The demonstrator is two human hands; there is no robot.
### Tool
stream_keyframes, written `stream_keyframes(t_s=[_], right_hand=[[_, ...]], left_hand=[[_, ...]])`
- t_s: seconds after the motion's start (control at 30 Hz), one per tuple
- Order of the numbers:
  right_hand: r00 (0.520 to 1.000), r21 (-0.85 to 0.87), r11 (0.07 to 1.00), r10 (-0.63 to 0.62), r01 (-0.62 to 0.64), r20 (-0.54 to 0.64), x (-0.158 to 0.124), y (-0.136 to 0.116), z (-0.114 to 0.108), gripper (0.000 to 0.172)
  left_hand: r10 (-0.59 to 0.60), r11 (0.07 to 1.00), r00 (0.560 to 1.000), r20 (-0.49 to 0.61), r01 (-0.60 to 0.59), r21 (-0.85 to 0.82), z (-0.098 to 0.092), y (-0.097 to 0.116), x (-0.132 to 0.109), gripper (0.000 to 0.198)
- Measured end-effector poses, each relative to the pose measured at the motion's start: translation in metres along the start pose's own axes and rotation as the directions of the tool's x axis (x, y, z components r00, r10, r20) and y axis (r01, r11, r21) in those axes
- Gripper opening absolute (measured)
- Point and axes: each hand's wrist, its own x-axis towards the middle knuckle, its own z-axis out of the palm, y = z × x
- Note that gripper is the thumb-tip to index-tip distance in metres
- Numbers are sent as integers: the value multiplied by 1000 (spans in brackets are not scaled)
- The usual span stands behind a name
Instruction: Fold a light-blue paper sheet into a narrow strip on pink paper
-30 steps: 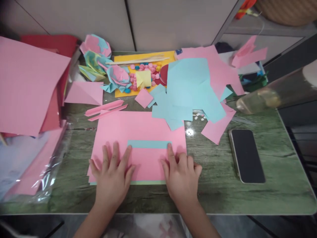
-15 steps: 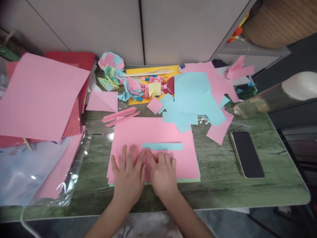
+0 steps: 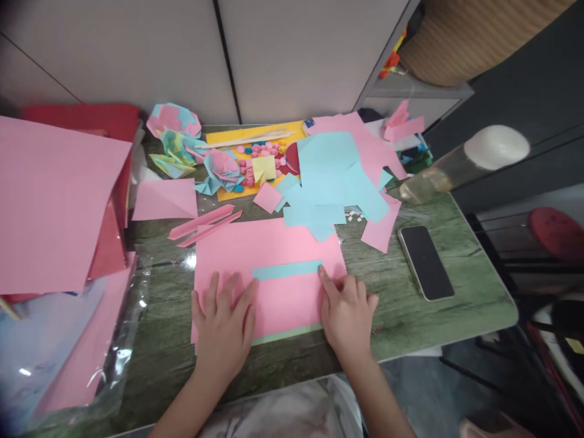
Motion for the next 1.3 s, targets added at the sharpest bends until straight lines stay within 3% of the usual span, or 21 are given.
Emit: stream_keyframes(t_s=[0.2, 0.37, 0.43, 0.53, 0.63, 0.73, 0.83, 0.93, 1.0, 1.13, 1.3], right_hand=[[999, 97, 994, -44, 47, -28, 1, 7, 5, 36], [985, 143, 981, -116, 134, -127, 17, 12, 5, 26], [978, 138, 975, -154, 174, -141, 28, 10, 5, 28], [940, 223, 915, -315, 337, -126, 42, 5, 6, 42], [894, 331, 831, -429, 446, -126, 49, 2, 8, 33], [891, 386, 804, -430, 453, -148, 48, 2, 10, 26], [888, 384, 801, -424, 460, -179, 43, 2, 12, 24], [874, 340, 807, -425, 483, -233, 36, 2, 13, 20], [857, 303, 807, -433, 507, -279, 31, 4, 13, 20], [829, 245, 803, -470, 544, -303, 21, 8, 11, 20], [829, 331, 761, -495, 558, -259, 19, 13, 11, 16]], left_hand=[[-53, 998, 997, -62, 54, 17, 5, 7, -4, 39], [-93, 995, 993, -67, 94, 17, 4, 14, -2, 34], [-54, 998, 996, -72, 55, 11, 5, 13, -1, 33], [50, 998, 996, -73, -52, -22, 7, 8, -1, 33], [128, 987, 984, -122, -139, -79, 9, 4, 0, 27], [113, 982, 977, -180, -138, -132, 10, 3, 7, 24], [89, 983, 987, -133, -109, -150, 10, 4, 17, 36], [120, 985, 988, -93, -131, -115, 10, 3, 22, 26], [166, 981, 978, -126, -177, -83, 10, 2, 20, 15], [302, 951, 937, -175, -310, -18, 11, 1, 8, 18], [307, 950, 947, -97, -311, -27, 15, 3, 0, 13]])
